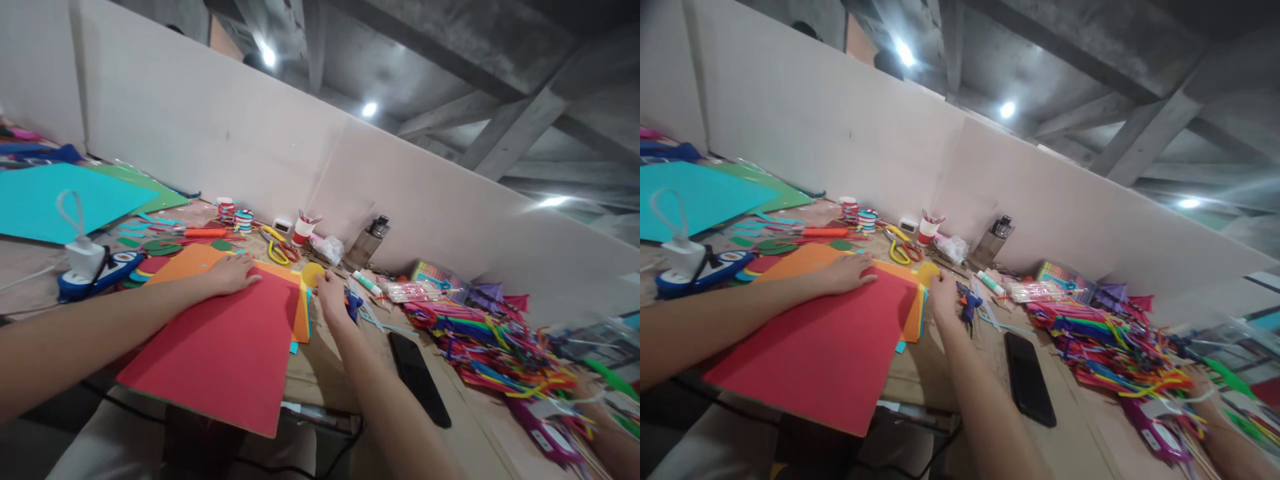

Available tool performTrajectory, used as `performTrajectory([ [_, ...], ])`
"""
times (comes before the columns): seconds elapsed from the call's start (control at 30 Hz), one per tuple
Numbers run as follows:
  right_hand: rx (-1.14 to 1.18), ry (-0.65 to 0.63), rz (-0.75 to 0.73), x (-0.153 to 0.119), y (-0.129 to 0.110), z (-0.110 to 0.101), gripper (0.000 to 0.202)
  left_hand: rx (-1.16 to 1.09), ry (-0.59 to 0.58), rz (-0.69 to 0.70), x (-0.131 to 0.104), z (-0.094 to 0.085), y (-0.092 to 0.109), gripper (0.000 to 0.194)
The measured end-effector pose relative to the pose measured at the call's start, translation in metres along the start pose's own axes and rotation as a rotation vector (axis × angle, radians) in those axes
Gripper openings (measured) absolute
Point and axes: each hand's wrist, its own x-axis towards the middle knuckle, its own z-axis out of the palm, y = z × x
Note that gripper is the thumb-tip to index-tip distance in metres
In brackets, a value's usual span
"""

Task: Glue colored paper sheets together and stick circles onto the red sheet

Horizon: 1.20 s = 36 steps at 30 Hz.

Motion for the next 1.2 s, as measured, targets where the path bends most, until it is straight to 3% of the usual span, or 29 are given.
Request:
performTrajectory([
  [0.1,0.062,-0.096,0.005,0.001,-0.021,0.036,0.017,-0.071,0.071,-0.111,-0.002,0.009,0.015,0.063],
  [0.17,0.111,-0.145,0.041,-0.001,-0.037,0.060,0.025,-0.246,0.148,-0.178,0.005,0.003,0.017,0.048],
  [0.27,0.166,-0.192,0.069,-0.003,-0.052,0.084,0.040,-0.334,0.204,-0.240,0.015,-0.016,0.001,0.030],
  [0.4,0.142,-0.313,0.078,0.001,-0.055,0.101,0.027,-0.386,0.284,-0.337,0.014,-0.033,-0.031,0.034],
  [0.53,0.003,-0.401,0.043,0.003,-0.045,0.114,0.022,-0.442,0.179,-0.276,0.003,-0.031,-0.041,0.021],
  [0.73,-0.376,-0.357,-0.283,-0.006,-0.031,0.121,0.023,-0.487,0.077,-0.212,-0.002,-0.031,-0.039,0.016],
  [0.8,-0.403,-0.348,-0.299,-0.008,-0.029,0.121,0.025,-0.496,0.007,-0.223,-0.001,-0.033,-0.042,0.013],
  [0.93,-0.354,-0.338,-0.267,-0.010,-0.029,0.121,0.032,-0.542,-0.124,-0.259,0.001,-0.036,-0.048,0.026],
  [1.2,-0.468,-0.359,-0.297,-0.013,-0.035,0.122,0.018,-0.543,-0.217,-0.261,-0.003,-0.045,-0.047,0.028],
])
